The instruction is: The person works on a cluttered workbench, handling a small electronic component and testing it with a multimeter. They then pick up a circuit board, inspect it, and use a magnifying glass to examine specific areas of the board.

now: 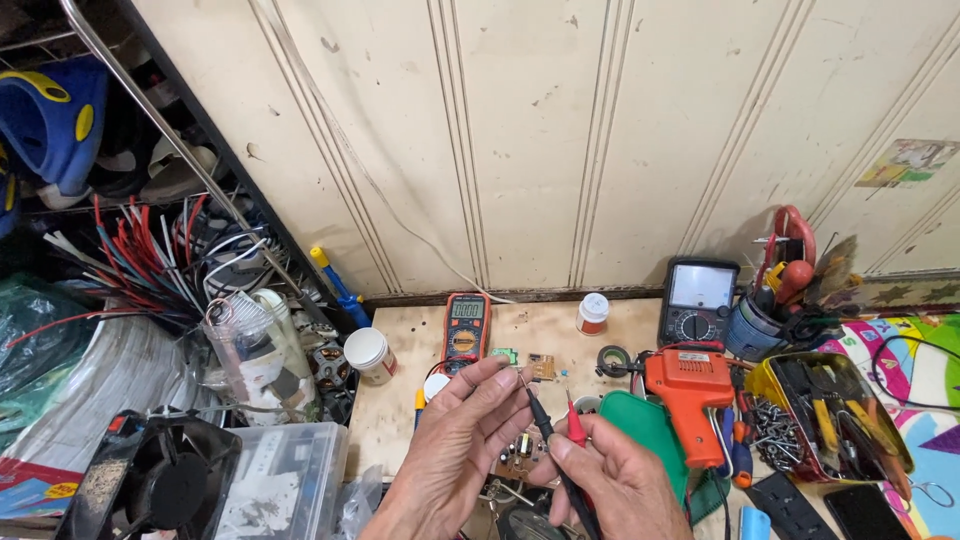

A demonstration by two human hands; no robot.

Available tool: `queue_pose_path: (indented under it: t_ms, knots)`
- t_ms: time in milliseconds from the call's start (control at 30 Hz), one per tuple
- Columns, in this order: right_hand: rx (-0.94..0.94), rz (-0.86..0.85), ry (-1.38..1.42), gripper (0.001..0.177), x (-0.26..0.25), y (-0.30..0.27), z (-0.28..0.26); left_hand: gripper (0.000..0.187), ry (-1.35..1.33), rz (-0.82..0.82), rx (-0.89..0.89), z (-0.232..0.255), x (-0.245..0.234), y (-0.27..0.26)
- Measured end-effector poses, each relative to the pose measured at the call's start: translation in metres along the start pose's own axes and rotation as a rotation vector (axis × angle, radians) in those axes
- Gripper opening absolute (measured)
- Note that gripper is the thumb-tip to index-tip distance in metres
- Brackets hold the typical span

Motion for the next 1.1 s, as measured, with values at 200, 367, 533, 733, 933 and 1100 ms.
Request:
queue_pose_path:
  t_ms: [200, 367, 533, 733, 933, 1100]
  knots:
    - [0.010, 0.008, 0.018, 0.028, 0.001, -0.003, -0.002, 0.046, 0.009, -0.008, 0.007, -0.001, -0.001, 0.002]
    - [0.013, -0.004, 0.031, 0.028, 0.001, -0.004, -0.003, 0.047, 0.018, 0.012, 0.011, -0.001, 0.003, -0.004]
    - [0.037, -0.014, 0.080, 0.030, 0.000, 0.002, 0.006, 0.050, 0.039, 0.028, 0.004, -0.001, 0.009, -0.008]
    - [0.070, 0.007, 0.074, 0.030, 0.002, -0.001, -0.001, 0.061, 0.070, 0.035, 0.015, -0.005, 0.006, -0.005]
    - [0.086, 0.011, 0.079, 0.029, 0.006, -0.002, -0.002, 0.061, 0.050, 0.058, 0.032, -0.010, 0.015, -0.012]
    - [0.075, 0.023, 0.078, 0.029, 0.010, -0.003, -0.003, 0.056, 0.006, 0.058, 0.063, -0.018, 0.005, -0.001]
Point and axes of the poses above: each hand's wrist, its own y-axis towards the middle knuckle, its own x-axis out of the palm, z = x × y, the point moved 3 cm from there along y, towards the middle knuckle, and after that the axes turned 14 degrees about -y, right-handed, at the moved point
